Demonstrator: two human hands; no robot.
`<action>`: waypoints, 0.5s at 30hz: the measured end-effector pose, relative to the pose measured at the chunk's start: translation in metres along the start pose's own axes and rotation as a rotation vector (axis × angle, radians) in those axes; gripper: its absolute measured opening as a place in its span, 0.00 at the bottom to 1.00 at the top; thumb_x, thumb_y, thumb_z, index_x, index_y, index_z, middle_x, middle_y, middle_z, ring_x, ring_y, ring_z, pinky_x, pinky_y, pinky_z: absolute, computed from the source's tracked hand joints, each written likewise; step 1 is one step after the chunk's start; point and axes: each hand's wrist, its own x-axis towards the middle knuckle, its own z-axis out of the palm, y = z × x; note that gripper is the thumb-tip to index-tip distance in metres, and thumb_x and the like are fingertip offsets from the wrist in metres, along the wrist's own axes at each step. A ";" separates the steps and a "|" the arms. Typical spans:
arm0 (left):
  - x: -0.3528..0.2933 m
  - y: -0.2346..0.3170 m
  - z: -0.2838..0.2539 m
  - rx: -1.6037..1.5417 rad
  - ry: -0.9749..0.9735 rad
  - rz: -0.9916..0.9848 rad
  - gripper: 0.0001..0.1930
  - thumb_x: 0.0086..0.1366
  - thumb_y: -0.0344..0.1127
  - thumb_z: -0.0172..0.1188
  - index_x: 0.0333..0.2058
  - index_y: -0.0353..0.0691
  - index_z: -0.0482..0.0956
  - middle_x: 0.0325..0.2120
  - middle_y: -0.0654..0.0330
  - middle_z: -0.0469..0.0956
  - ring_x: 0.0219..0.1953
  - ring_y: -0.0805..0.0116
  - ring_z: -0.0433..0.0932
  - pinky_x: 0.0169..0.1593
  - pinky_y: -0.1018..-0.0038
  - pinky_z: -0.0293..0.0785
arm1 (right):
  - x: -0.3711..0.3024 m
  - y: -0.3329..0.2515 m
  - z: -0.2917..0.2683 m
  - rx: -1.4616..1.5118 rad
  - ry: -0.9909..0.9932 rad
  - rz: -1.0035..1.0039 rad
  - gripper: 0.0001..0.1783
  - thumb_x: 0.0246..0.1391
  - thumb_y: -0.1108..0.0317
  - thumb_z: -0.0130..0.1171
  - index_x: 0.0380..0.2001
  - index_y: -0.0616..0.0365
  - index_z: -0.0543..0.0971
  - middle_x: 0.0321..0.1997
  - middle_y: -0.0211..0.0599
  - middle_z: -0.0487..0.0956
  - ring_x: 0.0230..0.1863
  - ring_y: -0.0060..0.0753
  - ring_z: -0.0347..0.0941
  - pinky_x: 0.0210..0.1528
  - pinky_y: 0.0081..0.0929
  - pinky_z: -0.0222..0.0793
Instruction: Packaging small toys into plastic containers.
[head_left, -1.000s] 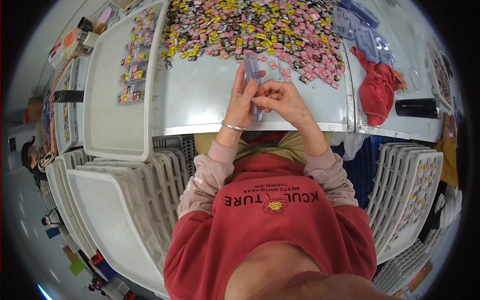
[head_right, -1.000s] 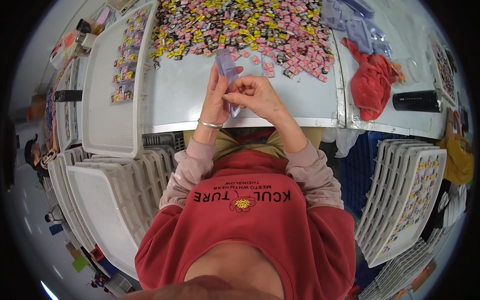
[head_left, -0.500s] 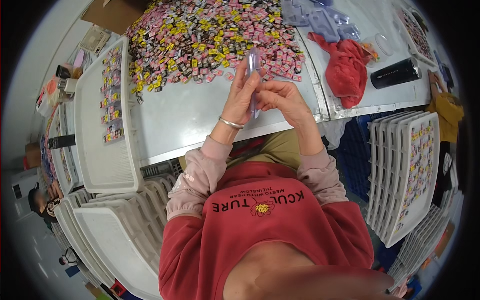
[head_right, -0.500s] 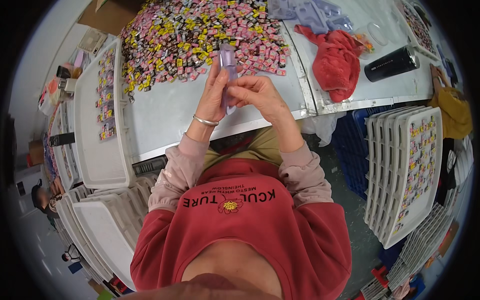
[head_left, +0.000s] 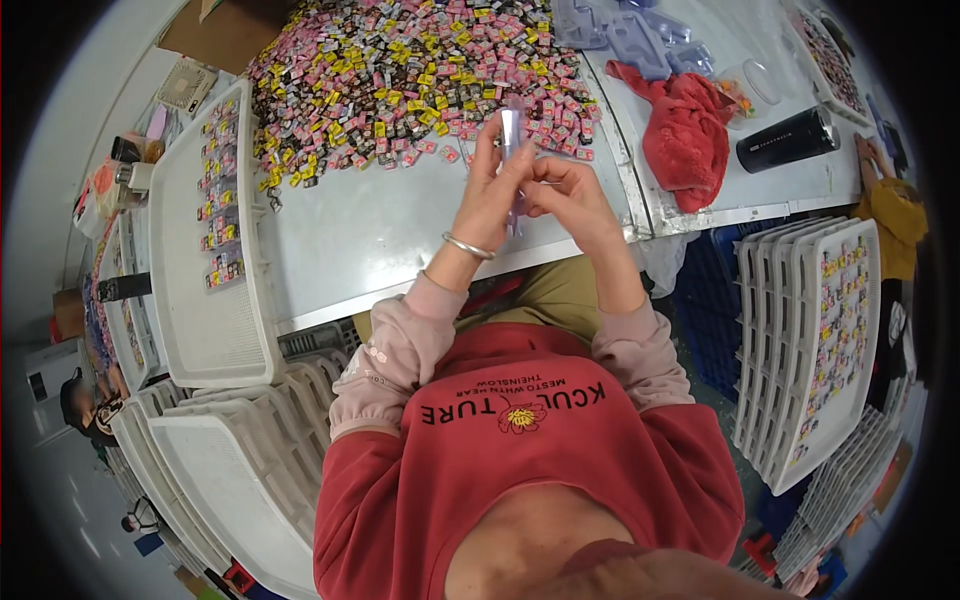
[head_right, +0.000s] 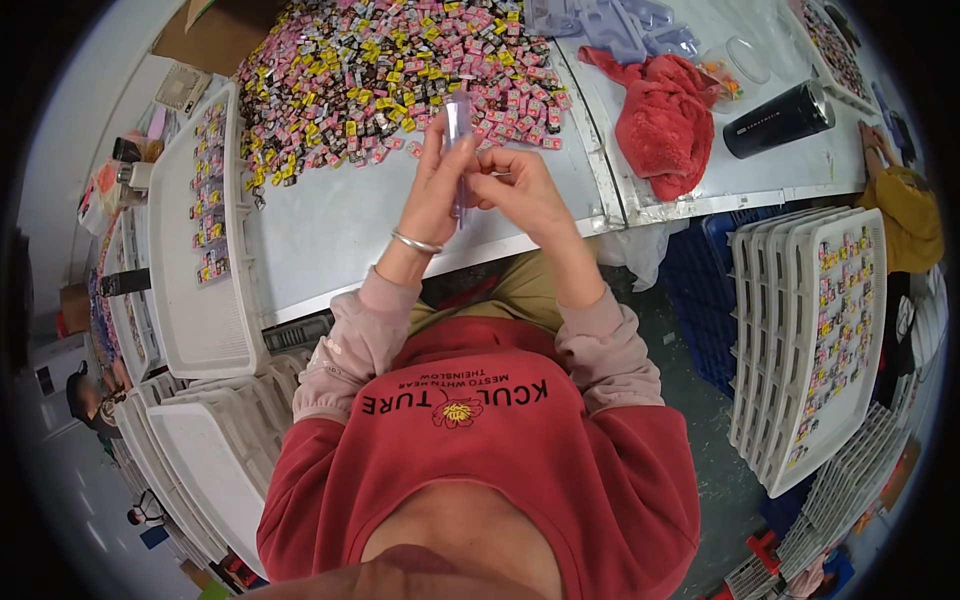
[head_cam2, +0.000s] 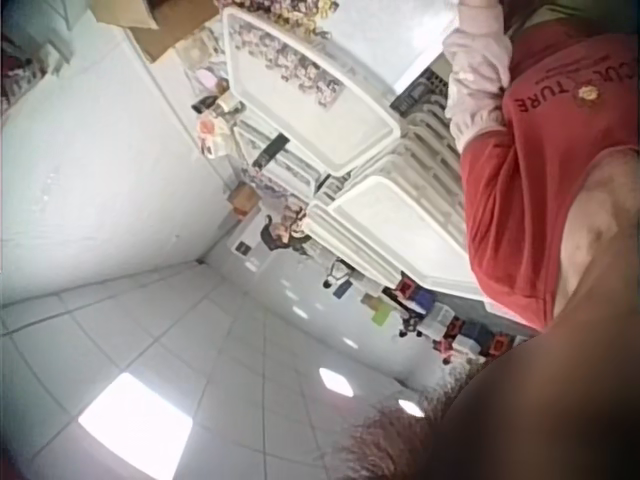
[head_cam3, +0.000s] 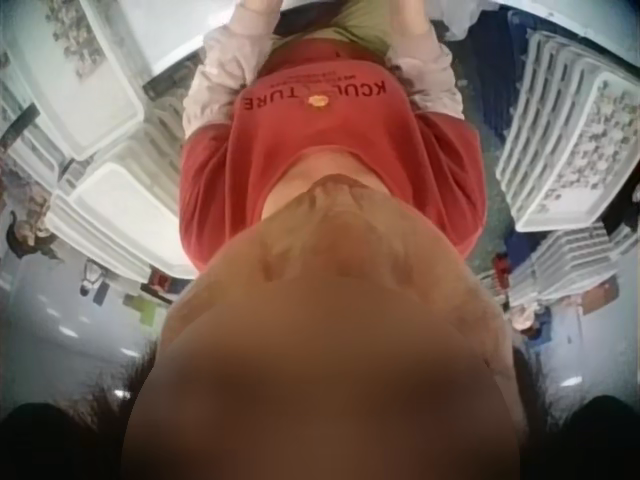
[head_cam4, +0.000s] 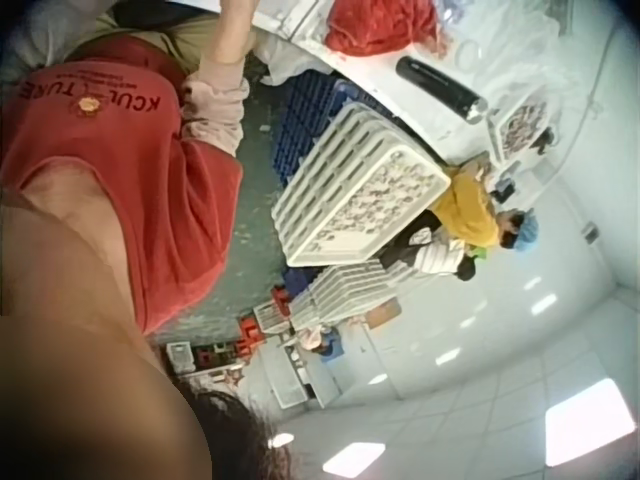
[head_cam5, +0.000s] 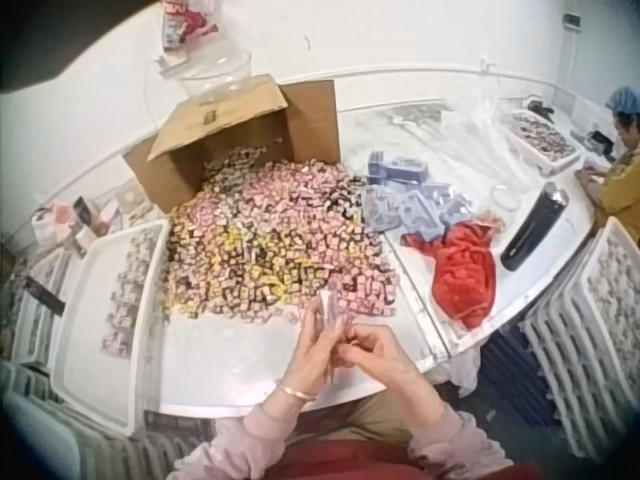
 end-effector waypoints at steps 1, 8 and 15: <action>-0.003 -0.004 0.005 0.000 -0.002 0.002 0.33 0.62 0.39 0.60 0.62 0.47 0.53 0.40 0.63 0.67 0.38 0.74 0.69 0.36 0.79 0.70 | -0.002 0.002 0.007 -0.094 0.071 -0.132 0.08 0.55 0.68 0.58 0.35 0.61 0.77 0.28 0.30 0.78 0.26 0.20 0.75 0.29 0.17 0.71; 0.017 -0.021 0.010 -0.074 0.083 0.006 0.26 0.62 0.43 0.52 0.56 0.42 0.59 0.39 0.61 0.71 0.39 0.67 0.73 0.41 0.69 0.70 | -0.021 -0.026 -0.088 -0.020 0.577 -0.486 0.07 0.58 0.63 0.55 0.29 0.53 0.74 0.23 0.21 0.67 0.23 0.14 0.60 0.25 0.17 0.57; 0.114 -0.038 0.091 0.348 0.072 -0.025 0.24 0.63 0.45 0.52 0.54 0.39 0.67 0.42 0.53 0.74 0.42 0.71 0.73 0.38 0.75 0.71 | -0.066 -0.056 -0.088 0.021 0.543 -0.615 0.08 0.63 0.67 0.48 0.34 0.60 0.70 0.30 0.28 0.70 0.29 0.19 0.65 0.30 0.16 0.62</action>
